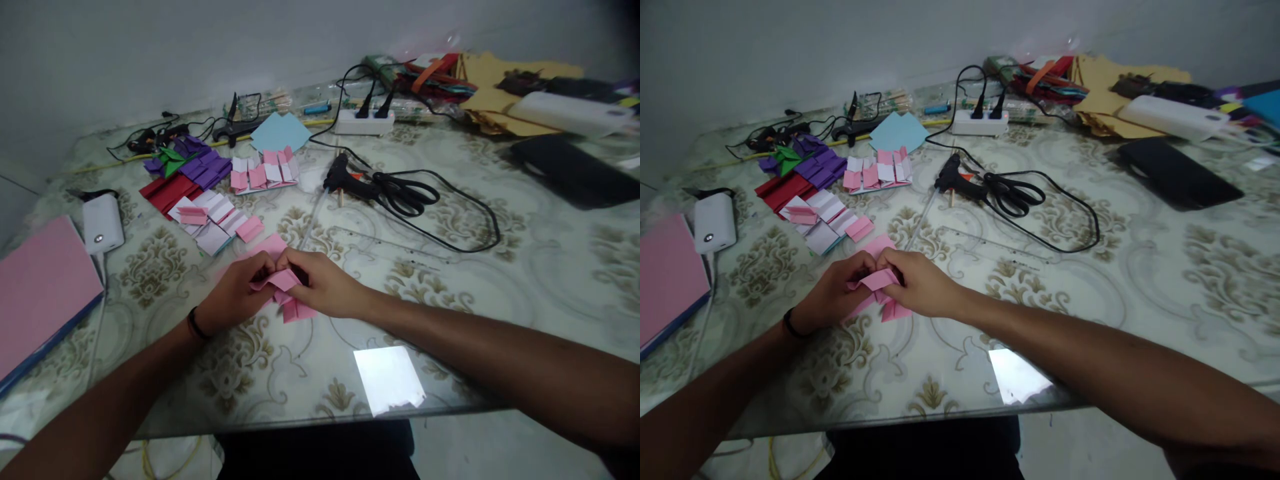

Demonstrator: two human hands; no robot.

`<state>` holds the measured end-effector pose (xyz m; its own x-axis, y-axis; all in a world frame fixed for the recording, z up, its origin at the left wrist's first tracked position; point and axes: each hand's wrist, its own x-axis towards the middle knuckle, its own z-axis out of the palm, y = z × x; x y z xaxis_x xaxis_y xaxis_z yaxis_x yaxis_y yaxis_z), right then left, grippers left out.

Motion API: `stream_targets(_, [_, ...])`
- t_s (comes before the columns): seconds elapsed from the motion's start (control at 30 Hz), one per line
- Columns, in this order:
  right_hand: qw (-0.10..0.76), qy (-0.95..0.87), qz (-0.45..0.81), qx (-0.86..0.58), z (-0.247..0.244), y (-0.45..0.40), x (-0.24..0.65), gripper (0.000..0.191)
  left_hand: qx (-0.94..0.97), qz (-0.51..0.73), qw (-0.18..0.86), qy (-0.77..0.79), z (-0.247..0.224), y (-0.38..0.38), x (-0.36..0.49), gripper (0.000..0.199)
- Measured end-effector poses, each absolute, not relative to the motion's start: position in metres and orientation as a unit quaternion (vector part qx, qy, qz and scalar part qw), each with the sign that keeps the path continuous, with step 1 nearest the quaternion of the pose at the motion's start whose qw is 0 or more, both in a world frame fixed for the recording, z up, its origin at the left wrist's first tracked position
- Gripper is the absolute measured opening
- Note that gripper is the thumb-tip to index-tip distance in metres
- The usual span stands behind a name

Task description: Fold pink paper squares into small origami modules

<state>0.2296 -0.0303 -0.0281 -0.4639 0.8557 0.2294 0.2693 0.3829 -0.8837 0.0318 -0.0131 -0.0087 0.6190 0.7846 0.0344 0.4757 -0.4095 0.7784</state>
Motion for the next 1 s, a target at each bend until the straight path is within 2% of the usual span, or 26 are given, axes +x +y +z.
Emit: stream_targets(1.0, [0.353, -0.747, 0.418, -0.378, -0.0276, -0.0309, 0.2297, 0.010, 0.816, 0.207, 0.381, 0.381, -0.0099, -0.0135, 0.0305, 0.005])
